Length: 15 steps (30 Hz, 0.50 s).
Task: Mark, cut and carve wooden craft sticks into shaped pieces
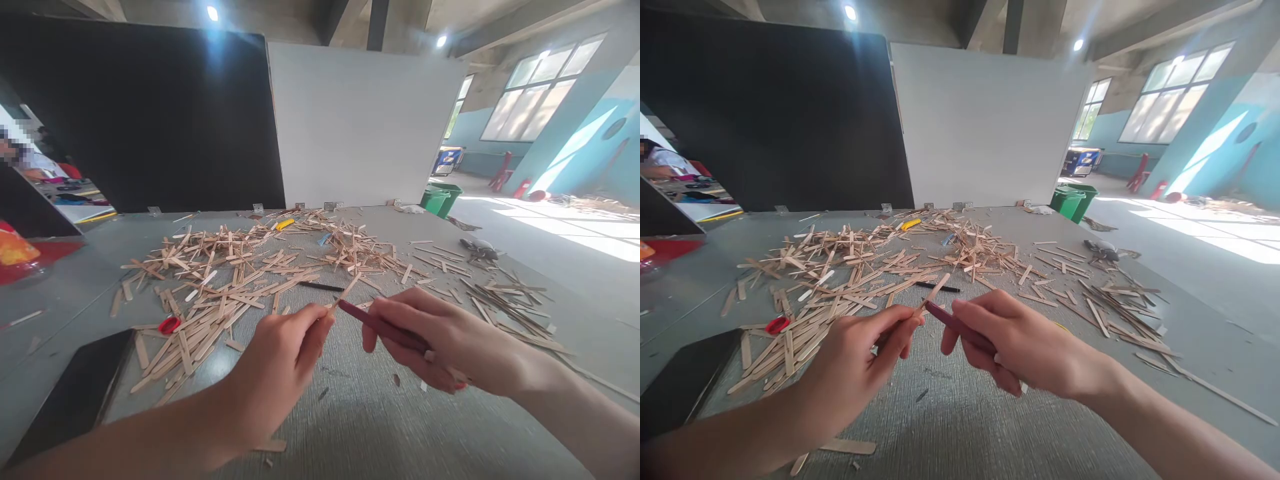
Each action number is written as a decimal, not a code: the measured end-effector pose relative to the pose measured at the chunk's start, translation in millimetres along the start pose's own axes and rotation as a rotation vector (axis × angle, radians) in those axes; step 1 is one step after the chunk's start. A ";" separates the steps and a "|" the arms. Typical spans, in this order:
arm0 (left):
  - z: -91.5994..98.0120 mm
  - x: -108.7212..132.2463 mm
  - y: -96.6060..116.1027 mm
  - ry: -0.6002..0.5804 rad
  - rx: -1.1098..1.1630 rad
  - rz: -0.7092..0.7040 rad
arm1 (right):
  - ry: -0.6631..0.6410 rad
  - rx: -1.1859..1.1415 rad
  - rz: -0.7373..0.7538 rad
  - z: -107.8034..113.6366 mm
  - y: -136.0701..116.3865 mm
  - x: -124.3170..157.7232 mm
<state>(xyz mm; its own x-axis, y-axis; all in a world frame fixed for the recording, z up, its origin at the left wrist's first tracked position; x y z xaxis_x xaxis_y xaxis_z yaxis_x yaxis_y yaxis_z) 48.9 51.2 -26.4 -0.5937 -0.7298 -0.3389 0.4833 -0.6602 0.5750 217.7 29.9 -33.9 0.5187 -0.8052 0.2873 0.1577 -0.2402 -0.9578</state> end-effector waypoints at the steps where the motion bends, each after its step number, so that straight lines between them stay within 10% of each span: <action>1: -0.6 -0.4 -1.7 0.003 0.017 0.012 | -0.027 -0.086 0.002 -1.4 1.2 -1.6; 9: 10.0 -6.5 -15.4 0.056 -0.010 0.082 | -0.136 -0.367 0.094 -17.0 4.5 -7.2; 15: 28.2 -16.8 -32.8 -0.167 0.266 0.249 | 0.035 0.178 0.042 -10.2 7.2 -2.7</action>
<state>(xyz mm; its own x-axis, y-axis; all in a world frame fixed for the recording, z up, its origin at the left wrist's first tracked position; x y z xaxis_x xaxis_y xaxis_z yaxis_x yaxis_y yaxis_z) 24.9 90.1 -18.6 -0.5862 -0.8085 -0.0520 0.4553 -0.3818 0.8043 208.9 24.8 -41.6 0.4988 -0.8317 0.2440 0.2847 -0.1087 -0.9524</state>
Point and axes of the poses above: each hand's wrist, its own x-axis away from the middle knuckle, its own z-axis out of the back of the hand, y = z × x, the point moved 7 cm from there along -x, towards the middle knuckle, and after that the axes turned 6 degrees about -y, right-handed, at the moved point
